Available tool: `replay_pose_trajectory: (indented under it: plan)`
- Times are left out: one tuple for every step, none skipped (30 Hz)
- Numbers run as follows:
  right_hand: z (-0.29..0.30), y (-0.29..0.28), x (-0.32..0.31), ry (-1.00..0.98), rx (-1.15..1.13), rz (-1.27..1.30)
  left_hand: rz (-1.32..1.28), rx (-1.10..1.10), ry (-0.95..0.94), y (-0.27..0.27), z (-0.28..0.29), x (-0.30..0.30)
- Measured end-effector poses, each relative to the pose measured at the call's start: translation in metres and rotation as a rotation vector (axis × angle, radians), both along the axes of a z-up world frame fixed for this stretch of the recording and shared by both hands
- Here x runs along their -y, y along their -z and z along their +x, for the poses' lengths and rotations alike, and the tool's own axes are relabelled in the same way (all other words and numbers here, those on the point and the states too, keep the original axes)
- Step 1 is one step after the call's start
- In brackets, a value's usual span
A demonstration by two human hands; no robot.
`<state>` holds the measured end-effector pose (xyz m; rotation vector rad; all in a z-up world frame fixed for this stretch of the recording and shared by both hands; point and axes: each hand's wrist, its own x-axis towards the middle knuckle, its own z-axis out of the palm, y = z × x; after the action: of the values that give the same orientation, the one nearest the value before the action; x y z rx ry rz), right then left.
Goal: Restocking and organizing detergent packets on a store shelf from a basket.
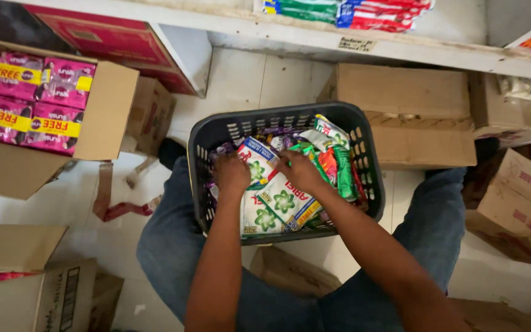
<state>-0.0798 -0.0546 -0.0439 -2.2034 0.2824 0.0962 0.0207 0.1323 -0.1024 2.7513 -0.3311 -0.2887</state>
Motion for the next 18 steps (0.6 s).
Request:
replay_pose_trajectory:
  plan:
    - [0.001,0.0,-0.002,-0.003,-0.005,0.006,0.006,-0.005,-0.003,0.003,0.001,-0.001]
    - [0.002,0.0,-0.002,0.02,-0.058,-0.012,0.011,0.048,0.005,0.005,0.002,-0.001]
    - [0.002,0.0,-0.003,0.043,-0.111,-0.029,0.017,0.1,0.012,0.007,0.003,-0.001]
    - [0.001,0.009,-0.002,0.042,-0.118,-0.027,0.02,0.094,0.013,0.002,0.002,-0.001]
    - [-0.001,0.017,-0.002,0.034,-0.111,-0.076,0.018,0.109,0.019,-0.003,0.0,-0.001]
    - [-0.002,0.025,0.0,0.027,-0.101,-0.128,0.013,0.127,0.027,-0.009,0.001,0.001]
    - [-0.001,0.031,0.003,0.029,-0.103,-0.128,0.013,0.125,0.029,-0.006,0.005,0.003]
    - [-0.002,0.038,0.004,0.026,-0.06,-0.103,-0.05,0.091,0.023,-0.002,0.008,0.003]
    - [-0.003,0.044,0.005,0.023,-0.016,-0.079,-0.114,0.057,0.016,0.002,0.01,0.002]
    - [-0.004,0.043,0.007,0.025,-0.015,-0.077,-0.112,0.058,0.018,0.001,0.01,0.001]
    - [-0.005,0.042,0.009,0.031,0.006,-0.018,-0.268,0.037,0.013,-0.001,0.011,0.001]
    - [-0.006,0.04,0.012,0.041,0.028,0.041,-0.425,0.016,0.012,-0.002,0.012,0.002]
    - [-0.006,0.046,0.019,0.047,0.032,0.041,-0.425,0.018,0.018,-0.01,0.012,0.003]
    - [-0.007,0.051,0.026,0.065,0.132,0.139,-0.602,-0.051,0.009,-0.017,0.012,0.004]
    - [-0.008,0.057,0.033,0.082,0.234,0.237,-0.778,-0.123,-0.001,-0.025,0.012,0.006]
    - [-0.008,0.045,0.038,0.086,0.235,0.236,-0.778,-0.124,0.003,-0.015,0.01,0.012]
    - [-0.007,0.034,0.043,0.207,0.229,0.444,-0.916,-0.251,-0.05,-0.004,0.007,0.017]
    - [-0.007,0.023,0.045,0.319,0.213,0.656,-1.049,-0.377,-0.119,0.007,0.001,0.017]
